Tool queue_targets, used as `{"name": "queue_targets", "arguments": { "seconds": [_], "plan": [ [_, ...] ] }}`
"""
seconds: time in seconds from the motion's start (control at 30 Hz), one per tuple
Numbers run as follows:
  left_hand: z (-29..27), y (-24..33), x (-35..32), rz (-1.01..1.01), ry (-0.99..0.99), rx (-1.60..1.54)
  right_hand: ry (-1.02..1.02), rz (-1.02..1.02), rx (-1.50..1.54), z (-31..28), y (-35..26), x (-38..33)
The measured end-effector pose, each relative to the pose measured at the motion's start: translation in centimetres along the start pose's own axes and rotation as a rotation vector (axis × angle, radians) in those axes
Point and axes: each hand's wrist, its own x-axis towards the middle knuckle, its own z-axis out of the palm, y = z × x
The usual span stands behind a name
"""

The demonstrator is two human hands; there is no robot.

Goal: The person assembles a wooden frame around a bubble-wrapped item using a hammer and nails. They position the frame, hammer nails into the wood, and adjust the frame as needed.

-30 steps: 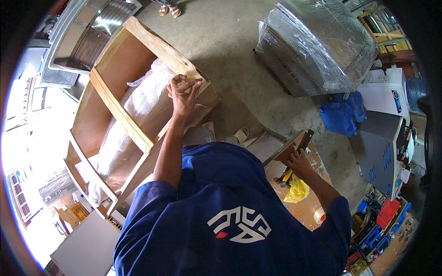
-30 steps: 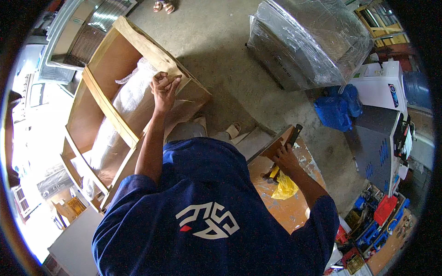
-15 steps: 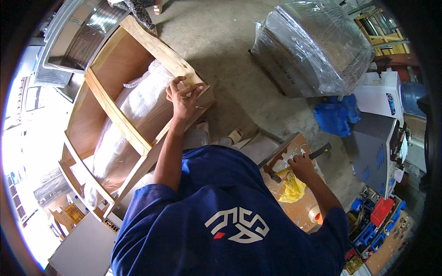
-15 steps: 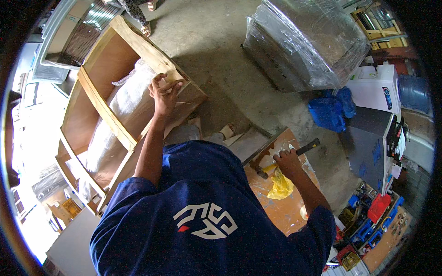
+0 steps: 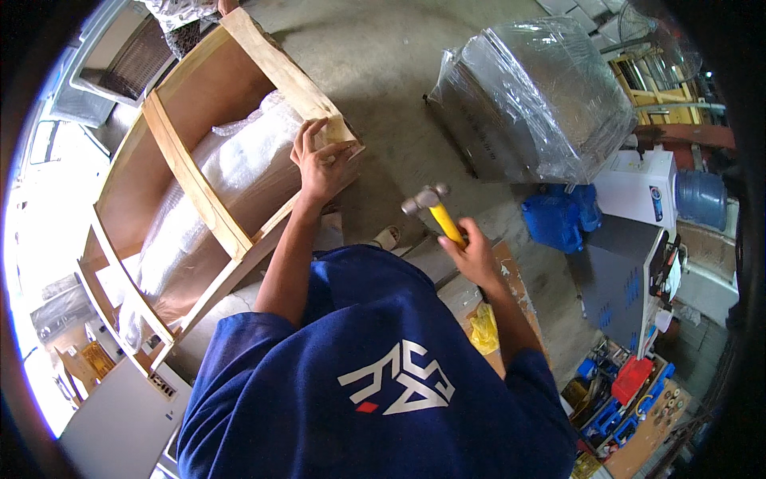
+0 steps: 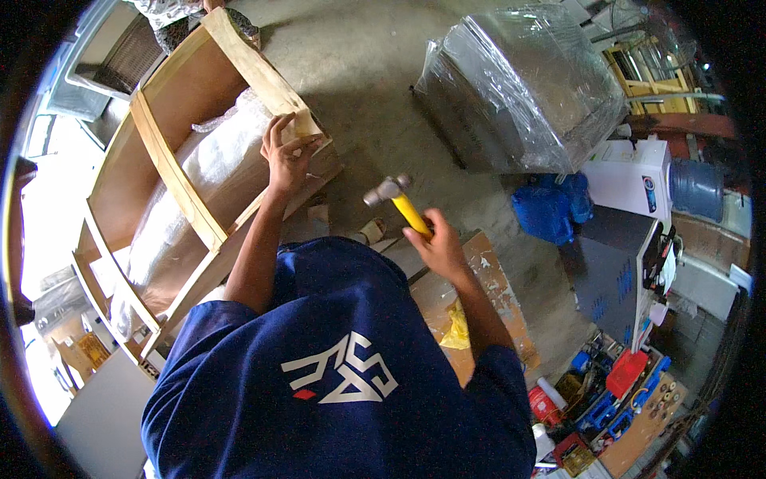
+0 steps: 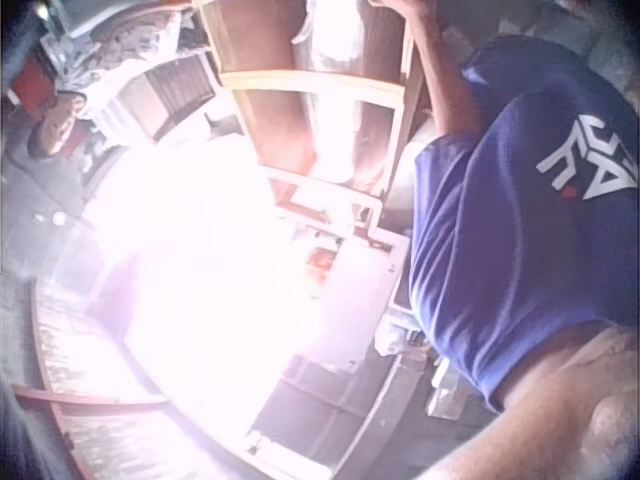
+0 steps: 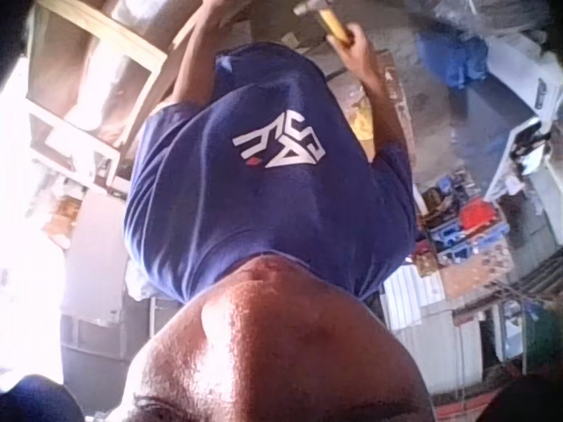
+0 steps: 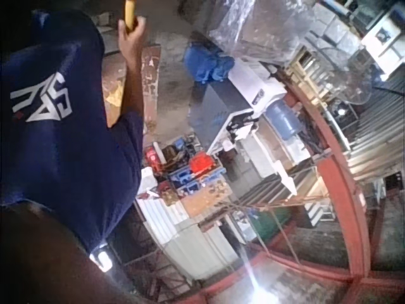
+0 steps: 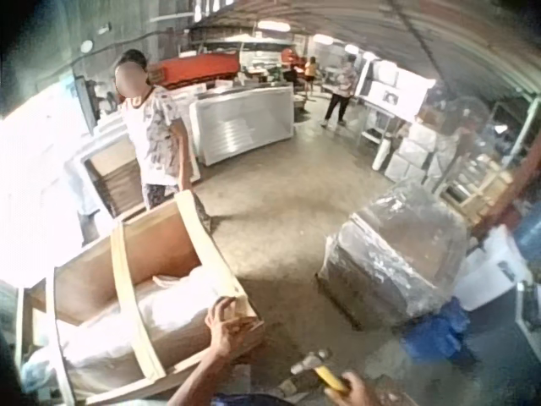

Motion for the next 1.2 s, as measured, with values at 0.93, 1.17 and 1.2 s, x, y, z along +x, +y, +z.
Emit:
{"name": "queue_targets", "arguments": {
  "seconds": [0.93,1.17,1.2],
  "plan": [
    [-0.1,0.7,-0.1,-0.044,0.055,-0.111,0.164,-0.248,-0.387,8.9,-8.7,9.6],
    [0.0,0.7,0.0,-0.058,0.047,-0.152,0.194,-0.159,-0.333,9.0,-8.8,9.2],
    [-0.1,0.7,0.0,-0.052,0.031,-0.158,0.226,-0.186,-0.301,9.2,-8.4,9.1]
  ]
}}
